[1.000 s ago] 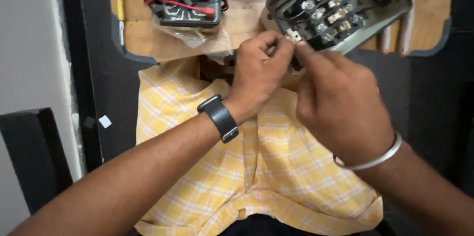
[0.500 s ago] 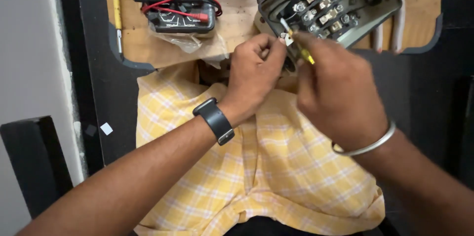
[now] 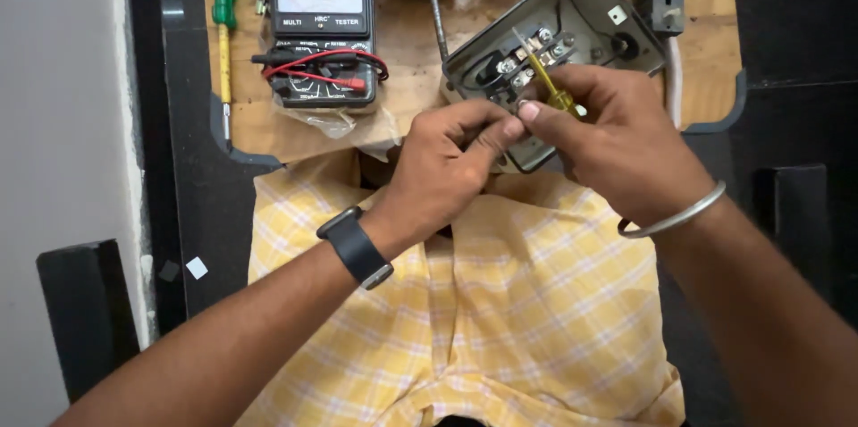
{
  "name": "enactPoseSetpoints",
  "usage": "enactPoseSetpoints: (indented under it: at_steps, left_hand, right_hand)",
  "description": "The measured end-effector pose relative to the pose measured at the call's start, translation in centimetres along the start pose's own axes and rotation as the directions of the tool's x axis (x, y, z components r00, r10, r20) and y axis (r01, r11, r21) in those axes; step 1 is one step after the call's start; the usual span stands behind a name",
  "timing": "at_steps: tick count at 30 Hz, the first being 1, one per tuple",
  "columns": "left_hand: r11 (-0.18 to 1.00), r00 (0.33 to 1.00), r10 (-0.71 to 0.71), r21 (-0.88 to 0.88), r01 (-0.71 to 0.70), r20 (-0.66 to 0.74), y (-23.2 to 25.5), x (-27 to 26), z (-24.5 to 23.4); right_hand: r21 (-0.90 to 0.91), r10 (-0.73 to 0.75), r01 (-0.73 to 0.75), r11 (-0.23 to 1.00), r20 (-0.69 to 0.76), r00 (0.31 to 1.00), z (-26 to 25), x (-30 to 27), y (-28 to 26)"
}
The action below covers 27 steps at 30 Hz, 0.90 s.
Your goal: Repairing an electric motor and its wiring connections using a multimeter and a screwdriver.
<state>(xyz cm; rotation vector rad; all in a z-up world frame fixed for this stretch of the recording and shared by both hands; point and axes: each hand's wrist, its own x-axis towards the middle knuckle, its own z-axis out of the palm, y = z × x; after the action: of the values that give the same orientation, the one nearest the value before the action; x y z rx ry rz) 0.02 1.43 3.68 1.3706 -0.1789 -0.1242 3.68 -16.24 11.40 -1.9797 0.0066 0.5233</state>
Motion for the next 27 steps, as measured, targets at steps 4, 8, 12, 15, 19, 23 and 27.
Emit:
enactPoseSetpoints:
  at_steps: [4,8,12,15,19,23,27]
  left_hand:
    - [0.955,0.994,0.025,0.290,-0.054,0.104,0.5,1.7,-1.7]
    - [0.969,0.978,-0.168,0.201,0.142,0.120,1.3,3.0,-2.5]
    - [0.939,0.920,-0.340,0.119,0.322,0.193,2.3,3.0,-2.3]
    - [0.916,0.900,-0.402,0.056,0.398,0.171,1.9,3.3,-2.8]
    - [0.898,0.897,-0.440,-0.036,0.439,-0.039,2.6,3.1,-2.2]
    - [0.972,0.938,-0.236,-0.048,0.232,-0.254,0.0,2.7,-1.8]
    - [0.984,0.955,-0.169,0.018,0.179,-0.245,0.0,1.9,-1.0]
  right_hand:
    - [0.166,0.015,-0.035,0.985,0.120,0.993,-0.9,0.7,0.6]
    - [-0.026,0.042,-0.038,0.999,0.153,0.987,-1.2,0.8,-0.2]
    - [-0.156,-0.125,0.164,0.974,0.233,0.964,-1.2,1.5,1.0]
    - [-0.292,0.027,-0.008,0.956,0.060,0.998,-0.2,0.8,-0.6]
    - [-0.149,-0.244,0.240,0.959,-0.007,0.970,-0.2,1.3,0.7]
    - [-0.140,-0.253,0.243,0.960,-0.056,0.966,0.7,1.1,0.7]
    - [-0.229,-0.361,0.330,0.916,-0.107,0.927,1.9,1.2,0.9]
